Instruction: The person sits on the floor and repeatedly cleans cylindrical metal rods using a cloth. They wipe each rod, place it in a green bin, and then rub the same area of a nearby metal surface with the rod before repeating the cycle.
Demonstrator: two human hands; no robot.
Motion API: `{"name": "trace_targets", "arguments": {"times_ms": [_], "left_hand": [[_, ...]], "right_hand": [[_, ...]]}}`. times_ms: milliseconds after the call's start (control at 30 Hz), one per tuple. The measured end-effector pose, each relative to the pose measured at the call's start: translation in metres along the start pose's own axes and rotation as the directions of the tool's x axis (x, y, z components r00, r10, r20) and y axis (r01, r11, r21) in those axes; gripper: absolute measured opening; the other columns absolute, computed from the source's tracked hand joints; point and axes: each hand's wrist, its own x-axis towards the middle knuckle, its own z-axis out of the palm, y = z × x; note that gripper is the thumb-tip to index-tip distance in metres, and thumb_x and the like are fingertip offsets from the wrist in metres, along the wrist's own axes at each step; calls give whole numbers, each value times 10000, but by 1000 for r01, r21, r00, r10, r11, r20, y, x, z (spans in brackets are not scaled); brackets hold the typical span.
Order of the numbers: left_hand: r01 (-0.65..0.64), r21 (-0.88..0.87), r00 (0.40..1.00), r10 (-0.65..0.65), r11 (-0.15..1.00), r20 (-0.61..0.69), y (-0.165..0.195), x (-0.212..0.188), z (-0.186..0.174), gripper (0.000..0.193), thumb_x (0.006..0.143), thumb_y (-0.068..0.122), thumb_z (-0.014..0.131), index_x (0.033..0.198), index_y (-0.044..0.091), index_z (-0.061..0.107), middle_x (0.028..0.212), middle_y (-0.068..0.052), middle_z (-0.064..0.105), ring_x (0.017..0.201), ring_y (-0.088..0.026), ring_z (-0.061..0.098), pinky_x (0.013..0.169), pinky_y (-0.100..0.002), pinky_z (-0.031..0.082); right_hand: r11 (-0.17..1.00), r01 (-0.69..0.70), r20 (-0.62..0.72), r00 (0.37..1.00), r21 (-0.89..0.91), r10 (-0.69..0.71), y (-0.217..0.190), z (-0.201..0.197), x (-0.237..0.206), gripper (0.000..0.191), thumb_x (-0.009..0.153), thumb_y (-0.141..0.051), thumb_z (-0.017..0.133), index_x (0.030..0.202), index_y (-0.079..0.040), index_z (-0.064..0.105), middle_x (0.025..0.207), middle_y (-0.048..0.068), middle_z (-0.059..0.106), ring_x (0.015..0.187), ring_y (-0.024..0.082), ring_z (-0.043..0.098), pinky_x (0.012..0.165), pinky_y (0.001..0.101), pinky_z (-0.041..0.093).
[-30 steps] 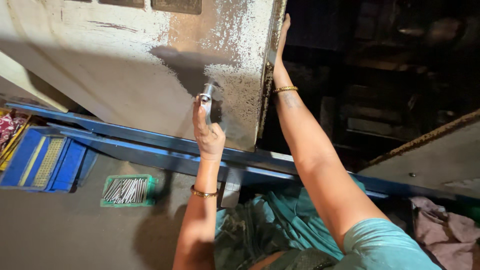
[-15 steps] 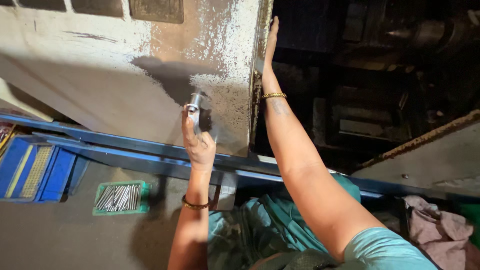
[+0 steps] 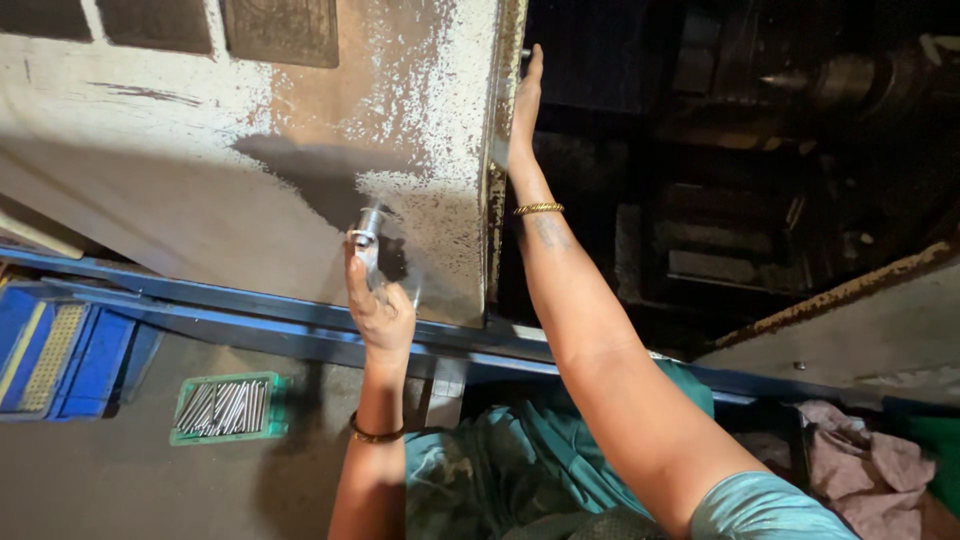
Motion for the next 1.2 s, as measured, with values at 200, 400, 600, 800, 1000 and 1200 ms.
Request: {"name": "trace_targets", "arguments": {"times_ms": [200, 400, 600, 800, 1000, 1200], "left_hand": [[-3, -23, 1000, 3, 1000, -12, 0, -3, 0, 721, 873, -190, 501, 1524, 12, 266, 1513, -365, 440, 1380, -537, 532, 1207, -528, 454], [10, 17, 1000, -10, 1000, 0, 5, 4, 2, 735, 847, -179, 498, 1526, 7, 286, 1493, -365, 461, 1358, -535, 543, 1183, -526, 460], [9, 78, 1000, -10, 997, 11, 14, 17, 6, 762, 837, -167, 478, 1547, 28, 281, 1499, -334, 482, 1367, -520, 543, 1195, -506, 454], [-6, 58, 1000, 6, 998, -4, 25, 36, 8, 801, 822, -178, 470, 1563, 57, 277, 1516, -305, 483, 1385, -493, 538, 1201, -493, 449], [-15, 29, 999, 15, 999, -30, 42, 57, 9, 797, 821, -189, 448, 1559, 77, 305, 1539, -262, 488, 1419, -468, 522, 1222, -476, 442], [32, 50, 999, -32, 998, -8, 58, 70, 3, 793, 821, -183, 457, 1556, 83, 322, 1548, -239, 483, 1442, -440, 497, 1246, -476, 406]], "right_hand": [[997, -39, -31, 999, -69, 37, 2, 0, 3, 906, 974, -79, 688, 1615, 2, 53, 1478, 275, 460, 1208, 218, 661, 1051, 330, 504], [999, -40, 21, 999, 32, 39, -9, -2, 5, 932, 961, -51, 715, 1607, 19, 48, 1267, 281, 667, 958, 209, 723, 901, 327, 620], [987, 151, 19, 988, -60, -150, -17, -3, 12, 995, 963, -82, 826, 1610, 74, 88, 1194, 219, 725, 939, 155, 748, 875, 278, 606], [984, -127, -55, 991, -128, 120, -39, 0, 14, 921, 921, -179, 729, 1594, 75, 155, 776, 80, 749, 613, 124, 657, 615, 281, 567], [937, -207, -42, 978, -283, 203, -61, 3, 14, 976, 895, -327, 772, 1554, 88, 186, 926, 178, 697, 803, 203, 662, 748, 316, 552], [849, -147, 7, 985, -507, 174, -75, -9, 22, 1008, 836, -499, 798, 1517, 75, 325, 1359, 314, 621, 1267, 330, 657, 1064, 352, 520]]}}
